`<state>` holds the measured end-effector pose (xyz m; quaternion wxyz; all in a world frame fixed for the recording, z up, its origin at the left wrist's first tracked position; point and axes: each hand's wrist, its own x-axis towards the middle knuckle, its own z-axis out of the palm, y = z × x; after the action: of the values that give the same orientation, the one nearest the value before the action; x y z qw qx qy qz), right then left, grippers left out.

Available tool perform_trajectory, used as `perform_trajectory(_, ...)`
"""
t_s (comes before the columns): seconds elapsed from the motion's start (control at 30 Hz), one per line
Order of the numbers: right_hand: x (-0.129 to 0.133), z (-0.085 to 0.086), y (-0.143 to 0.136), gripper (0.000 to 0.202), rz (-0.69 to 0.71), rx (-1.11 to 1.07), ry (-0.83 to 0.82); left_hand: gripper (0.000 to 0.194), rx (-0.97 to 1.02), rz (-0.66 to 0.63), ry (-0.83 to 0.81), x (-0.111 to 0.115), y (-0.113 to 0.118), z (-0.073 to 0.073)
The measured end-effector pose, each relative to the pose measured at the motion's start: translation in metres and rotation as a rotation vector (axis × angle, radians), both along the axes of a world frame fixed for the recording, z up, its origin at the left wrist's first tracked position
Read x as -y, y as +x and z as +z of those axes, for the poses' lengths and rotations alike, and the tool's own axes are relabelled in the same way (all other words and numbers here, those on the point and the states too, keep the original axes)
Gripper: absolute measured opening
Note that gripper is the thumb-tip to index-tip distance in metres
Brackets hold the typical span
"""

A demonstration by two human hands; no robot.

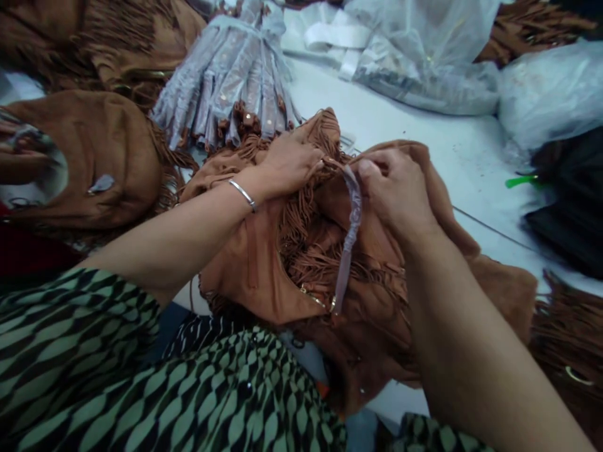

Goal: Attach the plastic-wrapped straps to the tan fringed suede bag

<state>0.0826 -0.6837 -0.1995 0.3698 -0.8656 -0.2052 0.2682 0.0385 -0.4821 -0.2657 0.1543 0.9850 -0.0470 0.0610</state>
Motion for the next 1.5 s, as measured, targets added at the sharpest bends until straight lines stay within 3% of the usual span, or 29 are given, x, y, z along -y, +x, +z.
perform_trajectory(0.07, 0.032, 0.006, -0.035, 0.018, 0.024, 0.417, -0.083, 0.031, 0.097, 0.034, 0.070, -0.003, -0.020, 0.009)
perform_trajectory(0.13, 0.064, 0.006, -0.072, 0.027, 0.305, 0.539, -0.106, 0.037, 0.207, 0.085, 0.071, -0.006, -0.053, 0.016)
perform_trajectory(0.23, 0.099, -0.006, -0.111, 0.042, 0.749, 0.609, -0.210, 0.033, 0.319, 0.006, 0.004, -0.002, -0.117, 0.014)
perform_trajectory(0.3, 0.107, -0.017, -0.119, 0.048, 0.881, 0.690, -0.295, 0.026, 0.304, -0.093, -0.036, 0.007, -0.159, 0.006)
perform_trajectory(0.37, 0.103, -0.023, -0.115, 0.045, 0.908, 0.782, -0.350, 0.021, 0.219, -0.131, -0.069, 0.021, -0.191, -0.001)
perform_trajectory(0.47, 0.089, -0.017, -0.096, 0.028, 0.945, 0.837, -0.376, 0.018, 0.106, -0.132, -0.220, 0.048, -0.214, 0.000)
perform_trajectory(0.57, 0.079, 0.004, -0.076, 0.014, 0.991, 0.707, -0.324, 0.021, 0.005, -0.019, -0.524, 0.070, -0.213, 0.014)
perform_trajectory(0.67, 0.073, 0.027, -0.059, 0.008, 0.944, 0.525, -0.286, 0.027, -0.126, 0.084, -0.894, 0.082, -0.202, 0.031)
perform_trajectory(0.83, 0.056, 0.048, -0.043, 0.022, 0.851, 0.446, -0.171, 0.050, -0.234, 0.138, -1.496, 0.090, -0.189, 0.048)
perform_trajectory(0.93, 0.041, 0.052, -0.043, 0.031, 0.816, 0.401, -0.121, 0.051, -0.183, 0.187, -1.721, 0.092, -0.185, 0.054)
perform_trajectory(1.17, 0.016, 0.055, -0.057, 0.046, 0.820, 0.212, -0.065, 0.036, 0.021, 0.412, -1.765, 0.086, -0.164, 0.062)
perform_trajectory(1.27, 0.011, 0.054, -0.062, 0.041, 0.804, 0.167, -0.035, 0.036, 0.007, 0.388, -1.796, 0.084, -0.157, 0.066)
perform_trajectory(1.37, 0.010, 0.056, -0.064, 0.033, 0.810, 0.182, 0.015, 0.038, -0.046, 0.380, -1.708, 0.087, -0.154, 0.068)
perform_trajectory(1.5, 0.007, 0.069, -0.075, 0.039, 0.539, 0.319, 0.079, 0.038, -0.062, 0.405, -1.622, 0.096, -0.149, 0.064)
